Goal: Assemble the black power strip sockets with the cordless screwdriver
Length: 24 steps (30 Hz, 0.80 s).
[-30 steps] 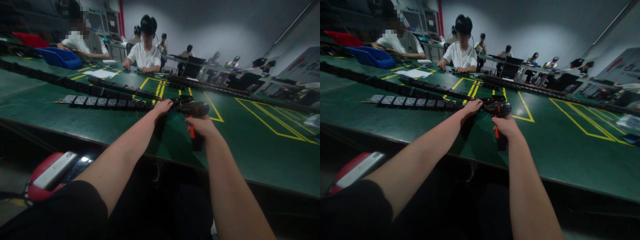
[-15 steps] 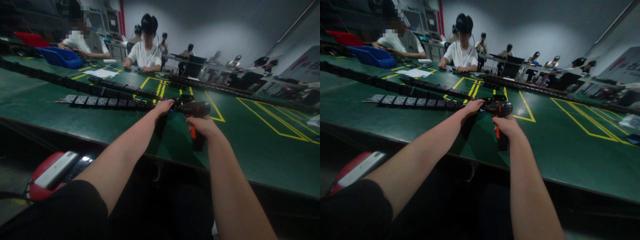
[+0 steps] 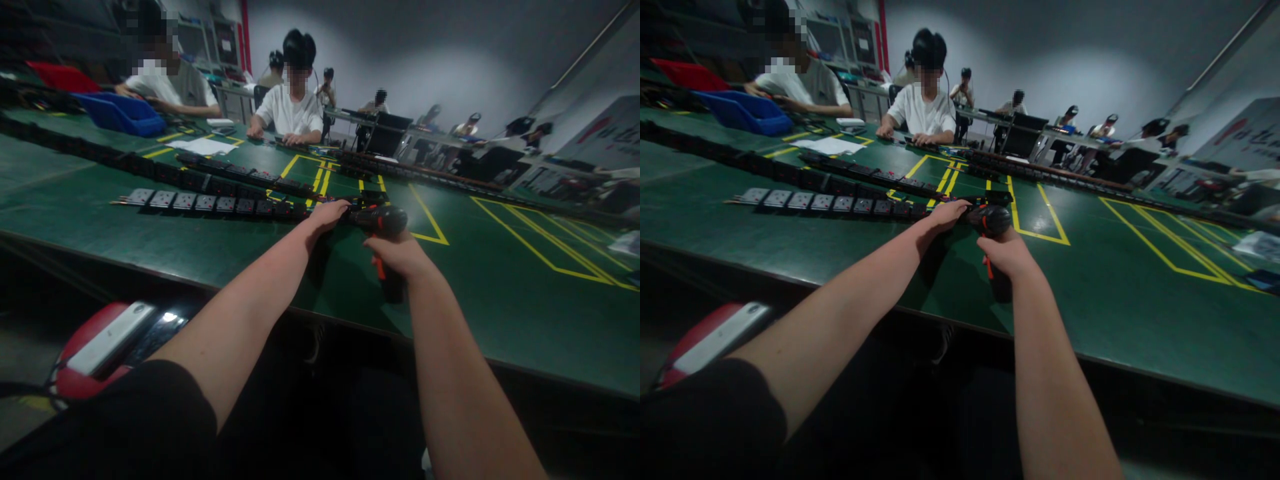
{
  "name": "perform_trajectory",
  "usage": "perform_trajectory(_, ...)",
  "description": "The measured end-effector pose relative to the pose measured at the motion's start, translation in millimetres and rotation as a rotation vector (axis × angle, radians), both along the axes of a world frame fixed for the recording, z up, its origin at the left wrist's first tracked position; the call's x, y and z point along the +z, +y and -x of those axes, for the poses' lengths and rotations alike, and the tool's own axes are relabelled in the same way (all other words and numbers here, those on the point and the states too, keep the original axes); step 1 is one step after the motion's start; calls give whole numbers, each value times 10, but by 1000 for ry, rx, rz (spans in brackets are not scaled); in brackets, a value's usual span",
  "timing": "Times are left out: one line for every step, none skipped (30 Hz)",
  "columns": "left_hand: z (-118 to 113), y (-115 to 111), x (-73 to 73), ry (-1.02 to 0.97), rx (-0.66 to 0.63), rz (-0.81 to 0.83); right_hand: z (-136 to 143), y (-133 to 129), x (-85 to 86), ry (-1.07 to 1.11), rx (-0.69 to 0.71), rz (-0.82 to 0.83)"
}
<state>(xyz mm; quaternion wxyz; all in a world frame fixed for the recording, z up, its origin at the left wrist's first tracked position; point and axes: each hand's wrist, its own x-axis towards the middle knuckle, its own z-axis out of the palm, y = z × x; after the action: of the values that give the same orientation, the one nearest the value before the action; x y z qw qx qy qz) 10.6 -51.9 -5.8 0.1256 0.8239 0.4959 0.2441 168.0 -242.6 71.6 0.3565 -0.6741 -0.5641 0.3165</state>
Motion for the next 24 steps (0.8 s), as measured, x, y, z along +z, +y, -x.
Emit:
perform_trajectory(2,-6,5,-1,1,3,-7,2,-1,-4,-5,7)
perform_trajectory(4,-11,10,-2,2,4,-12,2,1,-7,-11,12)
perform_trajectory(6,-14,12,-2,0,5,-16,2,3,-8,-17,16)
perform_trajectory(9,-14,12,-2,-3,4,-20,2,6,-7,-22,17)
perform_trajectory(11,-12,10,-1,-6,2,-25,2,6,-4,-23,17)
perform_trajectory(12,-7,6,0,-10,0,-32,5,5,2,-21,15)
perform_trajectory(14,-1,1,1,-13,-1,-41,9,2,7,-16,15)
perform_trajectory(15,6,-4,2,-16,-2,-50,14,-2,10,-13,14)
perform_trajectory(15,13,-9,2,-19,-1,-60,20,-5,9,-13,14)
perform_trajectory(15,19,-12,3,-20,-1,-68,25,-6,7,-11,14)
perform_trajectory(14,23,-13,4,-21,1,-74,30,-5,2,-10,17)
perform_trajectory(12,27,-12,7,-19,4,-78,32,-1,-5,-12,20)
perform_trajectory(10,30,-10,11,-16,8,-78,33,4,-13,-14,23)
perform_trajectory(8,32,-8,16,-14,13,-77,32,10,-19,-15,22)
perform_trajectory(7,35,-5,21,-11,17,-73,30,16,-25,-14,20)
perform_trajectory(5,38,-3,25,-9,20,-68,26,20,-31,-16,16)
perform_trajectory(4,41,-1,27,-10,22,-63,22,23,-35,-17,15)
perform_trajectory(4,44,-1,27,-14,22,-59,18,23,-38,-15,17)
perform_trajectory(4,47,-2,27,-18,20,-55,15,22,-40,-14,22)
perform_trajectory(5,49,-3,26,-22,16,-53,13,20,-40,-15,26)
perform_trajectory(5,49,-4,25,-26,12,-51,11,18,-38,-13,29)
perform_trajectory(5,48,-5,25,-27,10,-50,10,15,-35,-10,27)
perform_trajectory(5,46,-6,24,-25,8,-49,10,14,-32,-9,21)
perform_trajectory(4,43,-7,22,-22,5,-49,9,14,-31,-7,13)
